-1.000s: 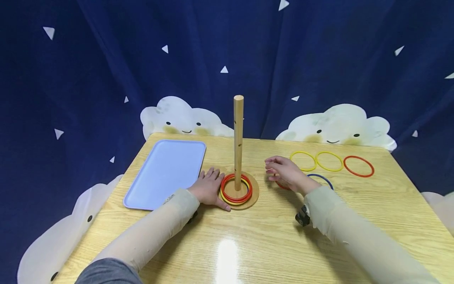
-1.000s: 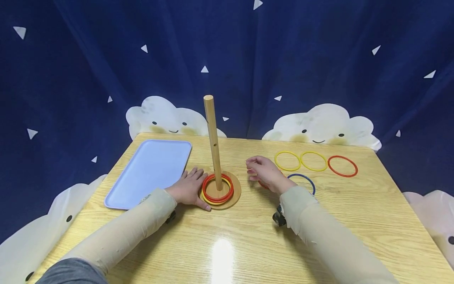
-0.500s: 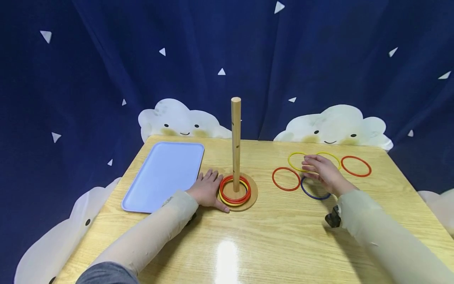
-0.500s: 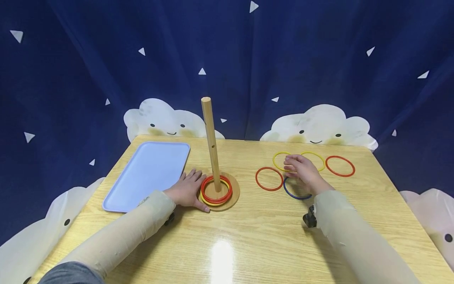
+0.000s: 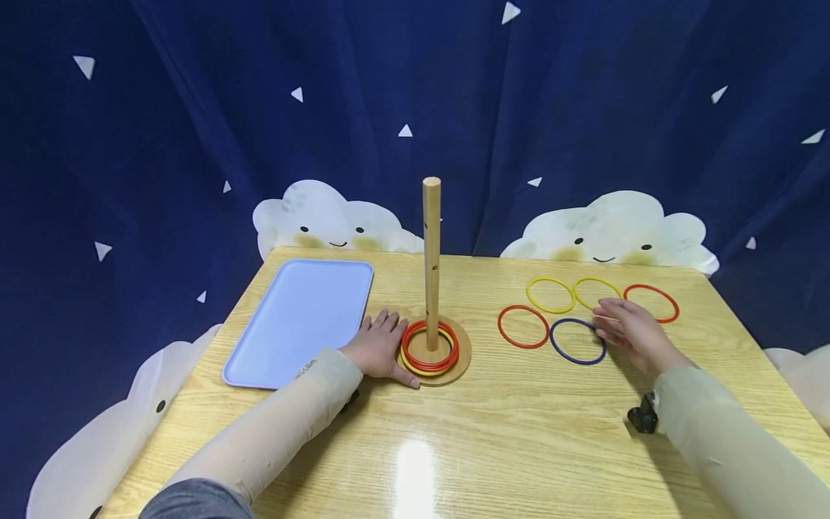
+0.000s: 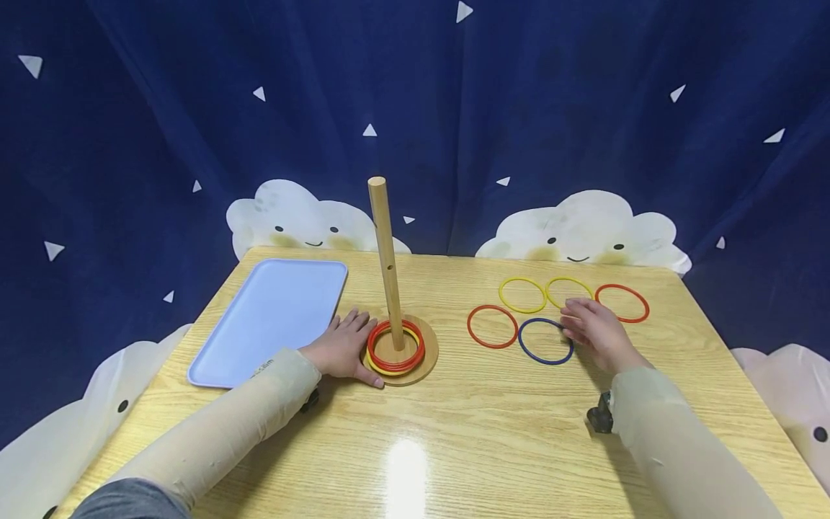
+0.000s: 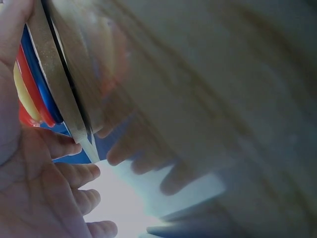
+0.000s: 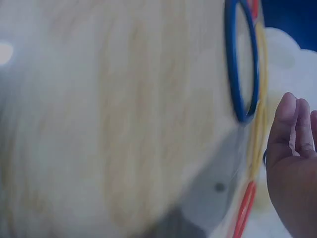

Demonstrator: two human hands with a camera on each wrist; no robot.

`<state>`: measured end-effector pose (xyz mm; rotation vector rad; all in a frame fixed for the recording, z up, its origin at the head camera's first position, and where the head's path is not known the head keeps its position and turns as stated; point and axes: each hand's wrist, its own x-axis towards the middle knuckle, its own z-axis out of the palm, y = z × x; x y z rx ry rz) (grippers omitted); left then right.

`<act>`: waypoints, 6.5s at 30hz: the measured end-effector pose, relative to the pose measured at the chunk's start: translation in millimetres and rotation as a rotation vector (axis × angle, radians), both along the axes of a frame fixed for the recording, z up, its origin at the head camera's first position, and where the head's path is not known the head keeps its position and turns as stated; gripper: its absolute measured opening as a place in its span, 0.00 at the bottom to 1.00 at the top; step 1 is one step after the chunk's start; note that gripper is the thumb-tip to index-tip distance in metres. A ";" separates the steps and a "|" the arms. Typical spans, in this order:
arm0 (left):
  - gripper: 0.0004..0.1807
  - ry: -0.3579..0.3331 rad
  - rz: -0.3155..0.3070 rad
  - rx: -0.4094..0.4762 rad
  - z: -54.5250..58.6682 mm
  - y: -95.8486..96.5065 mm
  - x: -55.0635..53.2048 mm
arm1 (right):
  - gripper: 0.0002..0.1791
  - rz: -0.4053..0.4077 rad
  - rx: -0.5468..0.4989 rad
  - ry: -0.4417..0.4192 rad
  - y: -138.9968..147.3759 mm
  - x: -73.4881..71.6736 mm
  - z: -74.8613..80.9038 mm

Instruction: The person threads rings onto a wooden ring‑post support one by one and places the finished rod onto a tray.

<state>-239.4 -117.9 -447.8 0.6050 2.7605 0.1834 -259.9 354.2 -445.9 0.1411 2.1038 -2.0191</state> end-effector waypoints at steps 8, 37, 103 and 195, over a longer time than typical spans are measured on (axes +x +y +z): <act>0.71 -0.001 0.006 -0.004 0.2 -0.8 0.2 | 0.16 -0.059 -0.032 -0.024 16.9 1.8 -14.5; 0.71 -0.009 0.002 -0.017 -0.8 0.9 -3.5 | 0.19 0.067 0.792 0.149 6.9 -6.3 -25.3; 0.71 -0.016 0.001 -0.009 1.7 2.3 -4.9 | 0.08 0.191 -0.724 0.314 -154.5 0.9 191.4; 0.72 0.016 -0.011 -0.025 -4.5 0.2 -4.2 | 0.22 0.313 0.213 0.063 -189.3 -14.7 20.2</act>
